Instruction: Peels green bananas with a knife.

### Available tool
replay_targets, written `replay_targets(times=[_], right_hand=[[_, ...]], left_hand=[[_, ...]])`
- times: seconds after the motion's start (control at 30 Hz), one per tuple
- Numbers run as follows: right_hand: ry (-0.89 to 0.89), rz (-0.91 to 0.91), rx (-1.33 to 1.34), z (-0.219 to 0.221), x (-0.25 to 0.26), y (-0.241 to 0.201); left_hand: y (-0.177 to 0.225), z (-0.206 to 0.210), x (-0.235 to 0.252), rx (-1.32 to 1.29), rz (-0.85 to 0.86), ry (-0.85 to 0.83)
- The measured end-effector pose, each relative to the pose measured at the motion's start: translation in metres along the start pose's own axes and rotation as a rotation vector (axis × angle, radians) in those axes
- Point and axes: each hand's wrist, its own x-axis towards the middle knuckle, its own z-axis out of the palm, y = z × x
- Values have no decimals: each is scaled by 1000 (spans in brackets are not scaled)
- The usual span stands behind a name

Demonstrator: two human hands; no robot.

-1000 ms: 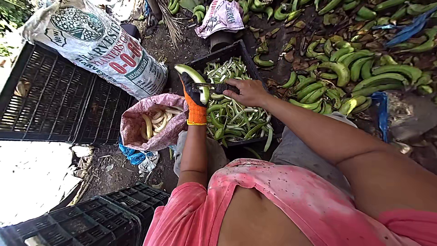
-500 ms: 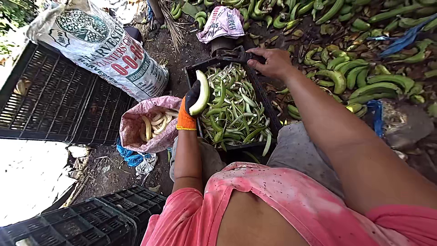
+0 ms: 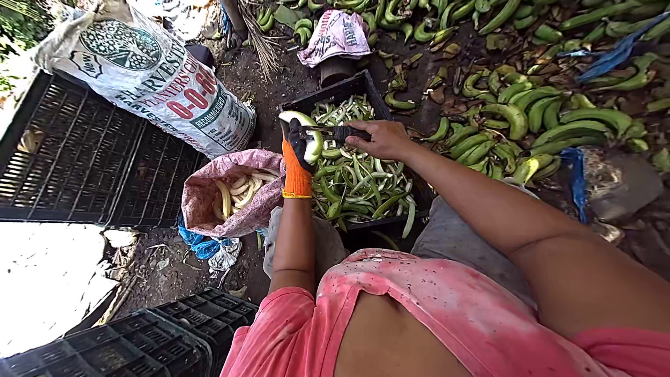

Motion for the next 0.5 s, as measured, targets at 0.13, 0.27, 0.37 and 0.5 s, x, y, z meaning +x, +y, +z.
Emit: replay_targets(times=[0.13,0.27,0.37,0.5], right_hand=[[42,-87,-12,-21,26,20],[82,-29,-42,-43,34,46],[128,-59,-52,-43,18,35],[115,-122,-50,-8,-3,5]], left_hand=[[7,-19,-2,-70,-216,-510],[14,-24,-4,-81,-183,-689],[3,-20,3,-207,-149,-406],[-10,1,9,-369,-55,-79]])
